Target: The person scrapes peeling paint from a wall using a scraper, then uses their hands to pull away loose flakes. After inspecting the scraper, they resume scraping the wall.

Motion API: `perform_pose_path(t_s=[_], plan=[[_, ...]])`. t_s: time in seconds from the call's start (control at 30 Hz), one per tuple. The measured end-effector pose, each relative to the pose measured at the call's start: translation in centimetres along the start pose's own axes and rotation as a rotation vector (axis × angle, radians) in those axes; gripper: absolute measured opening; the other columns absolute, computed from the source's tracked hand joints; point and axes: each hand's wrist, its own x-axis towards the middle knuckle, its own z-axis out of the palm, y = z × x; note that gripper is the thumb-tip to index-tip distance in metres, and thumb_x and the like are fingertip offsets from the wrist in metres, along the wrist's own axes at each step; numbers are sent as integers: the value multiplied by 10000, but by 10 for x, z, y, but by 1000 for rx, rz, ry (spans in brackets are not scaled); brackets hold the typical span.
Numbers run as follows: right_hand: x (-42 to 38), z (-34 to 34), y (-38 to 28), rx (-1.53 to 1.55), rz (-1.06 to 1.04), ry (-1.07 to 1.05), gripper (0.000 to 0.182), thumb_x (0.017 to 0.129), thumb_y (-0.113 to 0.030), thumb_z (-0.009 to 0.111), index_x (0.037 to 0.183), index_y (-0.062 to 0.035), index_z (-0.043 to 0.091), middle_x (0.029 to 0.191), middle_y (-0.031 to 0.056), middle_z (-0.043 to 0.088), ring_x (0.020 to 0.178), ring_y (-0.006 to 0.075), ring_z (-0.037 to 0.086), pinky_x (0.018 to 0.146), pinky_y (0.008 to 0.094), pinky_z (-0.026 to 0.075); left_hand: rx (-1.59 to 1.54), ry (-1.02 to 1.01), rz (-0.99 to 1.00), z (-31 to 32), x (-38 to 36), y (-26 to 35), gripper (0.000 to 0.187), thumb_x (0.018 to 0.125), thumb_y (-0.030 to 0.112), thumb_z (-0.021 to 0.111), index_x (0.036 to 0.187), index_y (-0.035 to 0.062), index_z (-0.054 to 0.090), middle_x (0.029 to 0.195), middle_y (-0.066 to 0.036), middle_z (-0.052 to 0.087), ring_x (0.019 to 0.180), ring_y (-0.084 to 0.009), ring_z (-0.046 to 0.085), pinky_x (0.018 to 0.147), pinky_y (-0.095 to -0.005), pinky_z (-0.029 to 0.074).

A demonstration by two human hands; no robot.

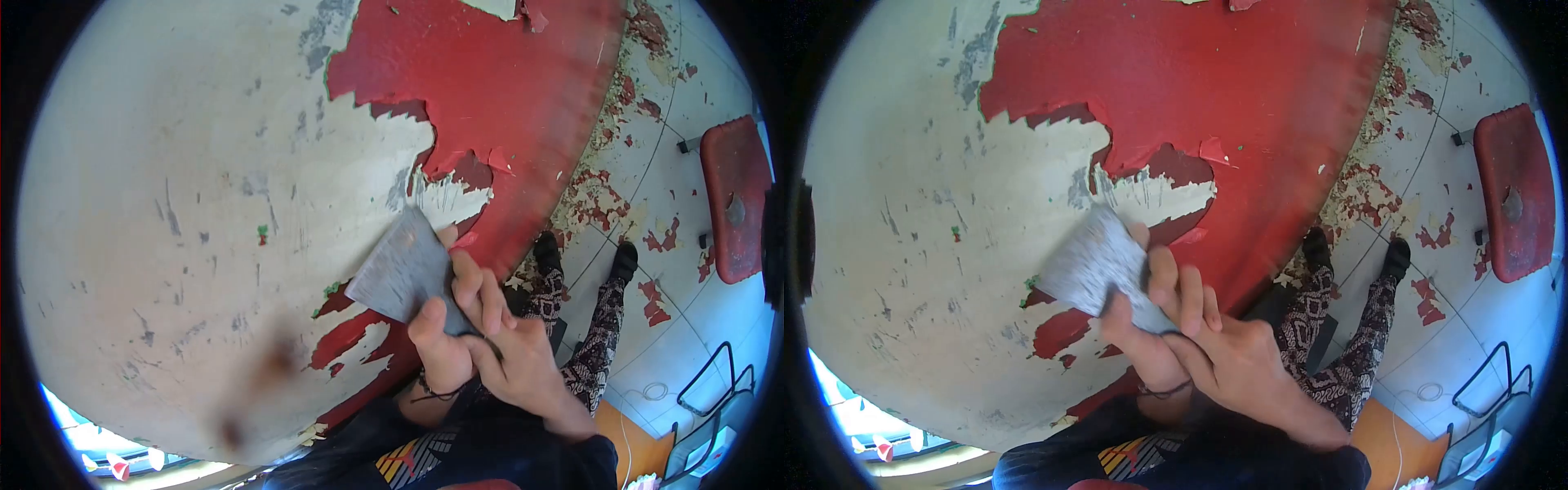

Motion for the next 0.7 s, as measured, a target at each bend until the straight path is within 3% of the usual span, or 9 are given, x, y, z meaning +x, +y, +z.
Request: perform_pose_path(t_s=[0.07,0.27,0.4,0.47,0.53,0.6,0.7], plan=[[-6,2,5,-19,24,-6,313,799,-111,664,1098,-18,672,792,171,638,634,351,613,586,408,487,42,86,-68,-7,-8,-3,789,835,463,595,1412,36,269,833,-7,387,642,-133,491,612,-334,510],[8,-2,6,18,-10,-16,353,791,-105,668,1134,-22,663,773,187,623,647,367,614,601,409,498,62,-30,-37,-2,9,-2,787,835,466,603,1402,27,279,836,-7,388,642,-134,499,618,-323,530],[-1,5,9,-9,-13,-65,413,788,-90,666,1194,-22,637,794,197,621,634,375,617,581,406,505,-61,99,-37,-8,-1,-4,802,819,480,613,1369,7,272,817,-14,391,616,-137,500,595,-327,522],[6,0,6,-36,-5,-88,417,787,-90,676,1194,-12,633,811,208,625,637,375,624,578,404,511,-10,-78,52,-3,16,-3,643,930,402,507,1419,82,240,824,12,430,590,-130,488,550,-337,501],[9,-1,6,-1,-45,-35,415,788,-95,679,1190,-4,634,828,211,628,644,368,630,571,399,512,41,-133,44,-7,15,-2,617,929,404,505,1399,91,257,811,17,431,581,-126,485,555,-335,500],[4,3,7,-13,-31,-30,408,789,-92,675,1185,-2,637,850,207,632,643,363,634,578,395,518,-60,32,-20,-10,3,-4,809,827,455,605,1397,15,237,820,-11,400,606,-135,500,573,-325,503],[3,5,10,-45,-26,-59,401,793,-93,673,1184,-6,640,856,201,634,638,355,635,587,388,523,-208,36,4,-4,11,-4,799,832,445,606,1399,14,241,819,-8,404,590,-139,495,573,-333,511]])
